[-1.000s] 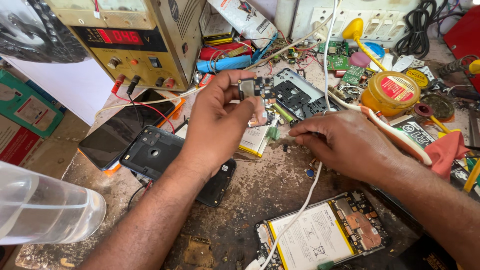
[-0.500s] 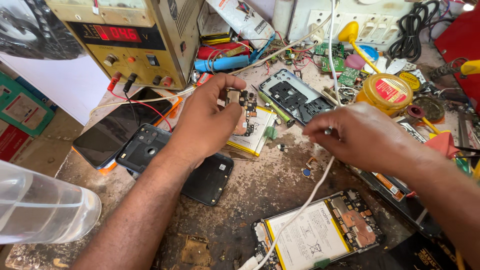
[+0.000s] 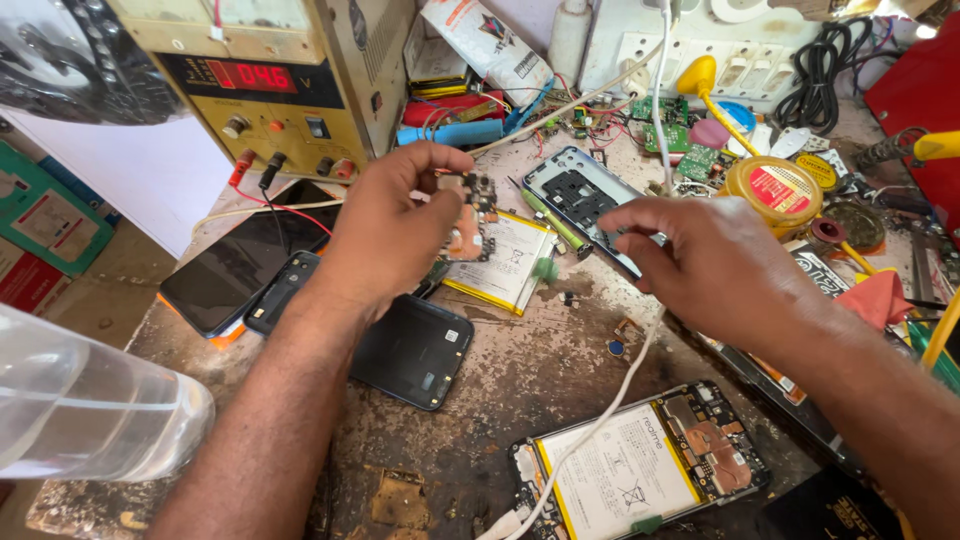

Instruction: The person removes a small camera module from a disassembled smartphone, cleans the connector with a cotton swab, and reattaches it to the motherboard. The person then reconnects the battery and powers on the device, which displays a password screen.

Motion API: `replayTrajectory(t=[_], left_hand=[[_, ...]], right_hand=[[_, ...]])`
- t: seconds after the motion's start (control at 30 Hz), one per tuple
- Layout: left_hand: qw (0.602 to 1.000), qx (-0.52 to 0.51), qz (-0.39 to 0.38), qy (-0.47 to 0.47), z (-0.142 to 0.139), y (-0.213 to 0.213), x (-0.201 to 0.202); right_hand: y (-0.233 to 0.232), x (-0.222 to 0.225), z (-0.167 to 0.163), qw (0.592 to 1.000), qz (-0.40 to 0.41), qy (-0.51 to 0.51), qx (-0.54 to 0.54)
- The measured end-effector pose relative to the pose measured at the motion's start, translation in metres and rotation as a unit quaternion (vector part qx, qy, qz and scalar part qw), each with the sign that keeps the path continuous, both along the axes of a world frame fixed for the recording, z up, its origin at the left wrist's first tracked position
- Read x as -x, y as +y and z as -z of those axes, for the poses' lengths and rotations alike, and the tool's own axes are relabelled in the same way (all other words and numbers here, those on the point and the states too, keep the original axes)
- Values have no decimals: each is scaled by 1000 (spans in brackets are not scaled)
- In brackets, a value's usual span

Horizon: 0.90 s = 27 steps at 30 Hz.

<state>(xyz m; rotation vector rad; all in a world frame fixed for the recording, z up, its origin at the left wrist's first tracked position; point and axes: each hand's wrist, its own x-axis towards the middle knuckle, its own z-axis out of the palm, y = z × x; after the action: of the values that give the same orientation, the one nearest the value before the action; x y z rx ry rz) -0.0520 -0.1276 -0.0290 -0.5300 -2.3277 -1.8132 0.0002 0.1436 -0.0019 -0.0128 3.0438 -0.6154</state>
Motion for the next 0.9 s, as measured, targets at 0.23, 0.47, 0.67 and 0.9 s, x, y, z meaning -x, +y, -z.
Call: replayTrajectory(t=[0.23, 0.47, 0.67, 0.9], left_hand=[[978, 199, -66, 22, 14, 18, -6], [992, 121, -18, 27, 15, 11, -3], [996, 43, 53, -59, 8, 8, -3], [992, -45, 108, -54, -19, 17, -24]], right_hand=[[-28, 7, 12, 961, -183, 181, -104], [-40, 22, 20, 977, -144, 114, -109], [-23, 18, 21, 972, -152, 143, 110], [9, -6, 6, 872, -82, 3, 483]])
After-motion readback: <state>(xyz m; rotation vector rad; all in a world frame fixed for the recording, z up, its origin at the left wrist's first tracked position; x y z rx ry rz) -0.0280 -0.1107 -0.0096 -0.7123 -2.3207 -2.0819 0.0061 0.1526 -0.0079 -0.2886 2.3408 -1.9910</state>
